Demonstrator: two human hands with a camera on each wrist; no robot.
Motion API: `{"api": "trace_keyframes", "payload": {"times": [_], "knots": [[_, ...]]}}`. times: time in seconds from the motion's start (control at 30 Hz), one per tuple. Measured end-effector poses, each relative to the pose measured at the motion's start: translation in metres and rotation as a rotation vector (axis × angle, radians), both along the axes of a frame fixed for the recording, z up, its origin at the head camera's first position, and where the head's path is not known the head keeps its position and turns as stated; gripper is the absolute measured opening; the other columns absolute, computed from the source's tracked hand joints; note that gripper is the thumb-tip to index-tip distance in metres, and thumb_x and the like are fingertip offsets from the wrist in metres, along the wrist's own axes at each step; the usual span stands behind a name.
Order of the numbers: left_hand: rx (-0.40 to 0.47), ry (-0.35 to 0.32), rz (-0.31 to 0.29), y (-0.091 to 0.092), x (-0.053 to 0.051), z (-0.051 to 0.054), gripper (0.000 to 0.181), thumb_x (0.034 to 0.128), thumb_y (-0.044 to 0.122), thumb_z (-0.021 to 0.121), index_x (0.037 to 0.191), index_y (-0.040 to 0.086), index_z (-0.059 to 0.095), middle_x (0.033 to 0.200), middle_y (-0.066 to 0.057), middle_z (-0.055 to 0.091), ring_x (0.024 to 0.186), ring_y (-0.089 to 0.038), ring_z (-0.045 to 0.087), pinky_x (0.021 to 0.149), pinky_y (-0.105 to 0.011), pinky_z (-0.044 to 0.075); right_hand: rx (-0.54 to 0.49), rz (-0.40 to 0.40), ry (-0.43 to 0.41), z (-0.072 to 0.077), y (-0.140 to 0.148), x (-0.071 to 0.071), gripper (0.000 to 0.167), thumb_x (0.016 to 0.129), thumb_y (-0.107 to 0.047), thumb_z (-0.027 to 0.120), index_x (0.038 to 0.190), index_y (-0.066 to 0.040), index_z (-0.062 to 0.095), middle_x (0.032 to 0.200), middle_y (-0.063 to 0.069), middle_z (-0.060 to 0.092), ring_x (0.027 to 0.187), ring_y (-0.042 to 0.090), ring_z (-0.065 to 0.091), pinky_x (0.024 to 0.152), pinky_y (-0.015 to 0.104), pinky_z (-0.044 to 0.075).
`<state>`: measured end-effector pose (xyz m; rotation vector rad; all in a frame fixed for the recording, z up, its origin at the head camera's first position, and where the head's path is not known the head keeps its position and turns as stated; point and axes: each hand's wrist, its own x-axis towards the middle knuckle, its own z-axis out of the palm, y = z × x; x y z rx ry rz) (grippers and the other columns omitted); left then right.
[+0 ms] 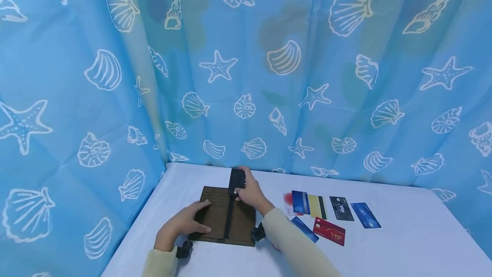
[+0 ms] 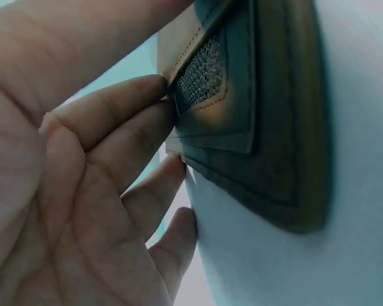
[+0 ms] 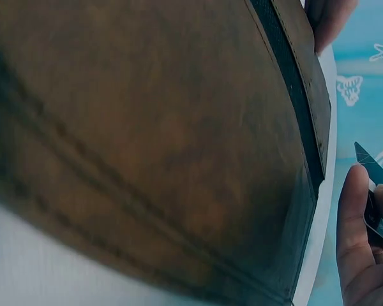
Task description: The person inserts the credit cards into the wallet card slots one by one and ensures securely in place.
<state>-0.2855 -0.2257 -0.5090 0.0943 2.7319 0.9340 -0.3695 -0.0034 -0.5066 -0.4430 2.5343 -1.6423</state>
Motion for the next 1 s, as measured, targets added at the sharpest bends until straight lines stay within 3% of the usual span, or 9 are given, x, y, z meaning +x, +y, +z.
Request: {"api": "trace_keyframes", "payload": {"times": [0.2, 0.37, 1.0], "knots": [[-0.001, 0.001, -0.006, -0.003, 0.000, 0.004, 0.084, 0.0727, 0.027, 0.088, 0.146, 0.016, 0.049, 0.152, -0.021, 0.042, 0.141, -0.046, 0.037, 0.108, -0.066, 0.037, 0.033, 0.031, 0.017, 0.003, -0.012, 0.005, 0.072, 0.092, 0.006, 0.058, 0.154, -0.014, 0.025, 0.156, 0.026, 0.028, 0.067, 0.017, 0.066, 0.060, 0.028, 0.059], [-0.010, -0.008, 0.000, -0.003, -0.002, 0.002, 0.083, 0.0725, 0.029, 0.088, 0.146, 0.017, 0.050, 0.153, -0.021, 0.042, 0.141, -0.046, 0.036, 0.108, -0.066, 0.037, 0.041, 0.047, 0.019, -0.003, -0.021, 0.009, 0.073, 0.093, 0.004, 0.061, 0.153, -0.017, 0.027, 0.155, 0.025, 0.031, 0.064, 0.016, 0.065, 0.058, 0.026, 0.059], [0.011, -0.009, -0.003, -0.003, -0.001, -0.001, 0.083, 0.0725, 0.029, 0.088, 0.146, 0.018, 0.050, 0.154, -0.019, 0.042, 0.141, -0.045, 0.037, 0.108, -0.067, 0.037, 0.055, 0.110, -0.021, -0.012, -0.026, 0.010, 0.070, 0.093, 0.001, 0.061, 0.152, -0.016, 0.029, 0.148, 0.026, 0.039, 0.078, 0.019, 0.065, 0.061, 0.030, 0.060]]}}
